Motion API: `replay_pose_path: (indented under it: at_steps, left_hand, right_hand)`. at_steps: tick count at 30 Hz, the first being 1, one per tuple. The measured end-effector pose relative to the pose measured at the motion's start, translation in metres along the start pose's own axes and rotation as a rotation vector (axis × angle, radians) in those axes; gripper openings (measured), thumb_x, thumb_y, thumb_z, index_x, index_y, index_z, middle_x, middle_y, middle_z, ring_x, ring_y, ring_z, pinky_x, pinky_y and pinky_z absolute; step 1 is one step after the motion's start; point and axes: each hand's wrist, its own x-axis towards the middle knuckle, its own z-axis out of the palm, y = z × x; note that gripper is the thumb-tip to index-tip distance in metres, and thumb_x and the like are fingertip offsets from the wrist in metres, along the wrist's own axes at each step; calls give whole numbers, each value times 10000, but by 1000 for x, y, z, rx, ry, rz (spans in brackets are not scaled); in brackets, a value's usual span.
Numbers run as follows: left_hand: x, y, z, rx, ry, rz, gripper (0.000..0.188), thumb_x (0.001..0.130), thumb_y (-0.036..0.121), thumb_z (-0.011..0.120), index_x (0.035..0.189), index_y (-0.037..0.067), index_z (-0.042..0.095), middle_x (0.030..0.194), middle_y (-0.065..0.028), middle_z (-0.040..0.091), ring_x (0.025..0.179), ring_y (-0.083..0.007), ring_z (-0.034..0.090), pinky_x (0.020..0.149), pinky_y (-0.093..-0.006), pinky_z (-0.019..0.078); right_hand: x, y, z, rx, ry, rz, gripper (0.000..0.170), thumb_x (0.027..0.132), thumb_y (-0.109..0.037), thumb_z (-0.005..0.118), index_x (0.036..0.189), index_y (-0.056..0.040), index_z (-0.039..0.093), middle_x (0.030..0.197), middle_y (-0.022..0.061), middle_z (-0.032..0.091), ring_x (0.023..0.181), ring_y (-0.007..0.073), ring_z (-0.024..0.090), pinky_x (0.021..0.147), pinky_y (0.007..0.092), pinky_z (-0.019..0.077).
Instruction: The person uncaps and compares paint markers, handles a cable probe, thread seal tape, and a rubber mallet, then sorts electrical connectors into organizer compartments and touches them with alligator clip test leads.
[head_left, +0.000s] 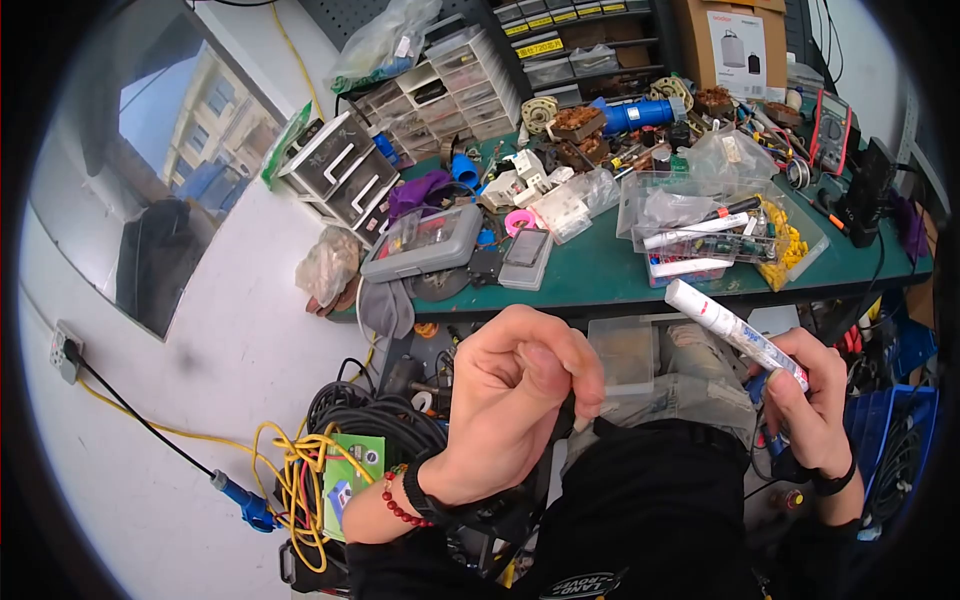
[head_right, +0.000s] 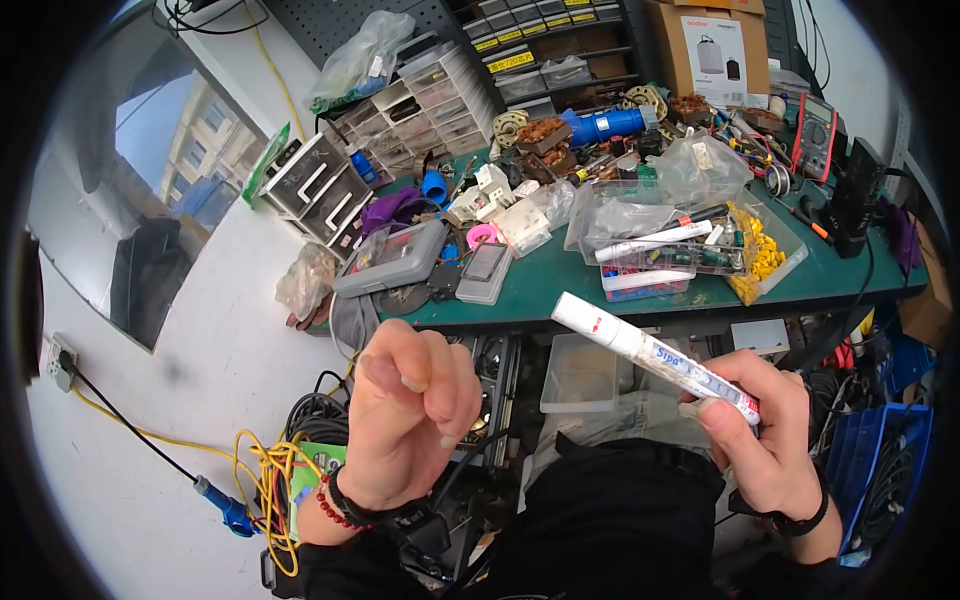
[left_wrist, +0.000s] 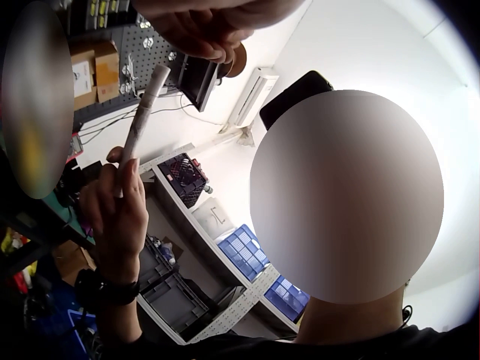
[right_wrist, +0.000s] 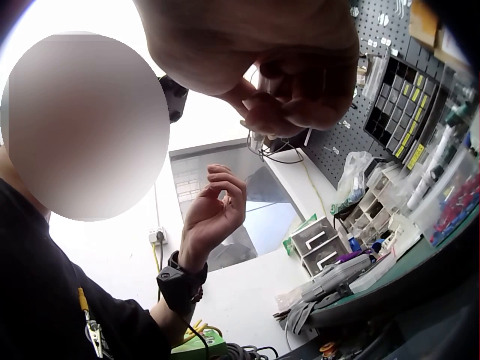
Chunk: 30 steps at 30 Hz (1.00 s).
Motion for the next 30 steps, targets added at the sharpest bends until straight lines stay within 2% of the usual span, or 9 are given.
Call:
replay_pose_path:
  at_steps: [11,14,17,19,23,27,28,29,30]
  left_hand:
    - [-2,-2,3,62,37,-15,156,941,208,611,943,76,528,783,-53,553,640,-133,483,488,-241,395]
    - [-3,-5,-2,38,64,12,200,964,180,594,1000,-16,576,837,-153,661,673,-160,585,583,-273,464]
    - [-1,-4,-2,-11,-13,35,192,968,181,588,984,-9,565,812,-140,644,650,-154,565,576,-272,458]
    - [2,0,4,5,2,-7,231,963,207,591,859,90,421,689,-16,464,588,-125,410,464,-237,373]
    - [2,2,6,-120,99,-101,224,963,224,589,870,99,429,651,5,434,566,-124,400,452,-238,362]
    - [-9,7,14,62,-87,-79,184,932,69,584,751,48,560,624,-56,600,546,-177,499,479,-261,428]
    - [-9,16,22,101,-159,-112,200,847,-74,587,664,-9,635,708,-157,682,571,-229,578,509,-284,468]
    - [-7,12,22,31,-298,-33,182,772,-155,576,653,-46,660,786,-204,695,608,-259,620,526,-297,486]
    - [-8,14,23,33,-341,-19,65,804,-98,628,789,-64,682,819,-185,703,663,-240,640,570,-294,507]
  right_hand:
    - [-1,3,-2,9,-30,-1,267,926,-241,573,926,22,621,530,-15,539,397,46,497,408,191,358]
    - [-1,2,-2,11,-37,1,265,926,-240,575,926,20,620,521,-18,533,392,44,491,406,192,352]
    - [-1,2,-1,5,-37,-1,259,924,-241,580,922,14,620,515,-20,530,389,43,486,405,191,348]
    - [-1,2,-1,1,-35,2,255,923,-242,583,920,11,621,516,-21,531,388,43,485,406,191,347]
    - [-1,2,-1,-24,-35,-3,247,919,-243,589,910,1,625,520,-22,535,389,43,486,408,192,348]
    - [-1,3,-2,-31,-50,6,249,916,-244,590,909,2,628,523,-20,538,392,44,490,409,193,351]
    - [-1,3,-1,-20,-39,18,253,914,-245,592,910,4,630,524,-19,538,394,44,492,410,193,352]
    - [-2,3,0,-10,-29,30,257,913,-247,593,912,7,631,526,-19,538,395,44,493,410,193,354]
    - [-1,3,0,-11,-35,31,257,913,-247,593,912,7,631,526,-19,538,395,44,493,410,193,354]
